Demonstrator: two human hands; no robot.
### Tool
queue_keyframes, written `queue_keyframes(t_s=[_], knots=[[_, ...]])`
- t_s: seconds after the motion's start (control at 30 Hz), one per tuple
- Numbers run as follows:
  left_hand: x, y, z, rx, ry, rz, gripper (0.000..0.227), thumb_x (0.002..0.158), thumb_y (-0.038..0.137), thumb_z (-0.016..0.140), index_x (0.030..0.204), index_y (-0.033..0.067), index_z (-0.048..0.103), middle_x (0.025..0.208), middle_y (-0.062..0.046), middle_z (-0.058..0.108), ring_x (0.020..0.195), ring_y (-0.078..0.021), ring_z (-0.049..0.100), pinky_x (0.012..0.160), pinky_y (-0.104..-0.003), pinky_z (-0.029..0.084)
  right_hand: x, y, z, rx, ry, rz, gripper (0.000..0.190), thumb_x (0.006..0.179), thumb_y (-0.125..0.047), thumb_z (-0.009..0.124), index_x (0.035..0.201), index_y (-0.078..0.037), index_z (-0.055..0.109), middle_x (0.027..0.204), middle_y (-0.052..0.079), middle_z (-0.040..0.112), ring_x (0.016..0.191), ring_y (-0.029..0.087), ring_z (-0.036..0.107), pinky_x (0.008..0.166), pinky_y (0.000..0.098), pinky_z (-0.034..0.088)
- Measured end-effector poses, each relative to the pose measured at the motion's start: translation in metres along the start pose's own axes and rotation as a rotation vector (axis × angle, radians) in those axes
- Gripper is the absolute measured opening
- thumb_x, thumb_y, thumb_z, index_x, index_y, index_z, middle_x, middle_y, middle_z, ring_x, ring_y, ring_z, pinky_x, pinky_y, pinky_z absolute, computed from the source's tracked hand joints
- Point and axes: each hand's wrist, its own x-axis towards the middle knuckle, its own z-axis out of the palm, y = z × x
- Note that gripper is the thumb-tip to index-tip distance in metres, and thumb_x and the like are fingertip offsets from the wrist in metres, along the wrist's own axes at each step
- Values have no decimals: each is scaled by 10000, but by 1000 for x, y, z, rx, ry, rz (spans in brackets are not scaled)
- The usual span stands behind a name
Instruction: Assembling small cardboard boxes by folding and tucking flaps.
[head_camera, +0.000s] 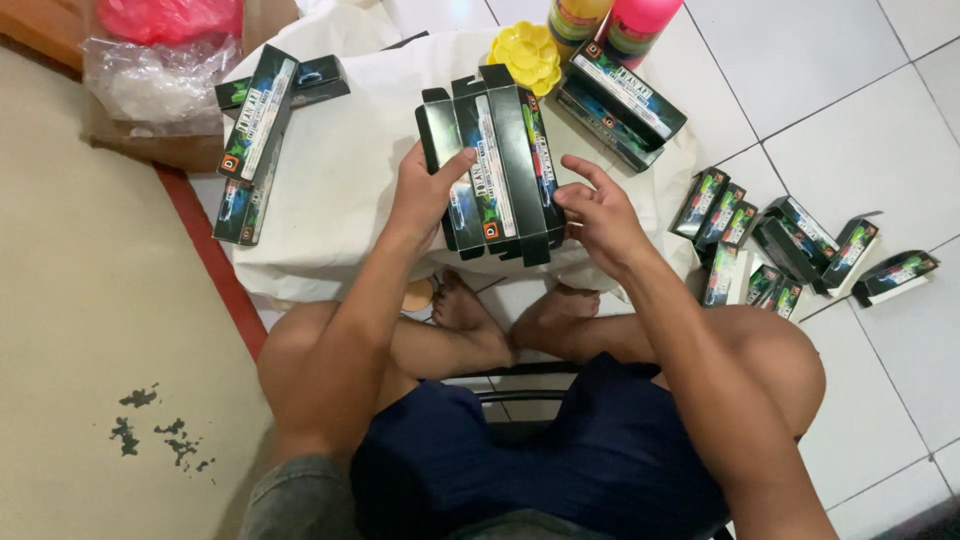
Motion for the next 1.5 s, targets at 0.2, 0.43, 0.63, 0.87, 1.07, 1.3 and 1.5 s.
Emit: queue_keyframes(t_s=[0.2,0.43,0.63,0.87,1.07,1.3,1.5], knots=[[21,-31,-21,69,-82,194,252,833,80,864,971,93,653,821,14,676,782,-93,657,757,-292,559,24,13,-32,-111,-88,-220,328,891,69,718,1191,-60,687,921,3,619,804,120,663,681,256,598],[25,9,-39,26,441,-160,507,874,363,751,1340,240,593,1038,47,668,1050,-197,656,909,-465,484,-8,-5,6,-886,266,-985,115,1058,-46,687,1094,-140,741,1050,29,703,983,228,648,1025,451,388],[14,6,-31,246,336,123,329,973,433,576,1202,202,619,1048,2,577,934,-166,613,840,-312,490,9,31,-2,-1400,121,-1186,297,895,-14,767,1091,-237,778,962,-29,704,849,218,518,758,398,321],[-2,-72,-18,1425,-401,623,327,898,479,721,1159,283,724,1190,8,660,1158,-263,634,1031,-537,379,23,62,-12,-1650,100,-927,155,847,-243,719,990,-284,762,905,-30,653,847,234,641,826,417,460],[6,-133,-15,1534,-457,546,218,987,385,600,1043,299,792,1187,3,714,1149,-300,684,988,-509,474,21,64,-11,-1670,49,-788,225,878,-209,682,1093,-257,730,1025,18,637,1009,297,632,909,488,457],[2,-107,-1,1569,-484,484,253,964,263,572,1122,211,763,1115,-61,720,1084,-326,697,866,-490,558,26,67,-16,-1670,26,-741,219,909,-235,657,1121,-260,706,1068,5,610,1100,288,610,969,487,419],[-8,-26,5,1314,-461,261,225,991,335,526,1050,158,651,854,-112,738,880,-457,728,833,-572,528,16,28,-9,-1559,-6,-869,203,956,-264,677,1156,-296,682,976,-24,642,969,240,664,926,464,414]])
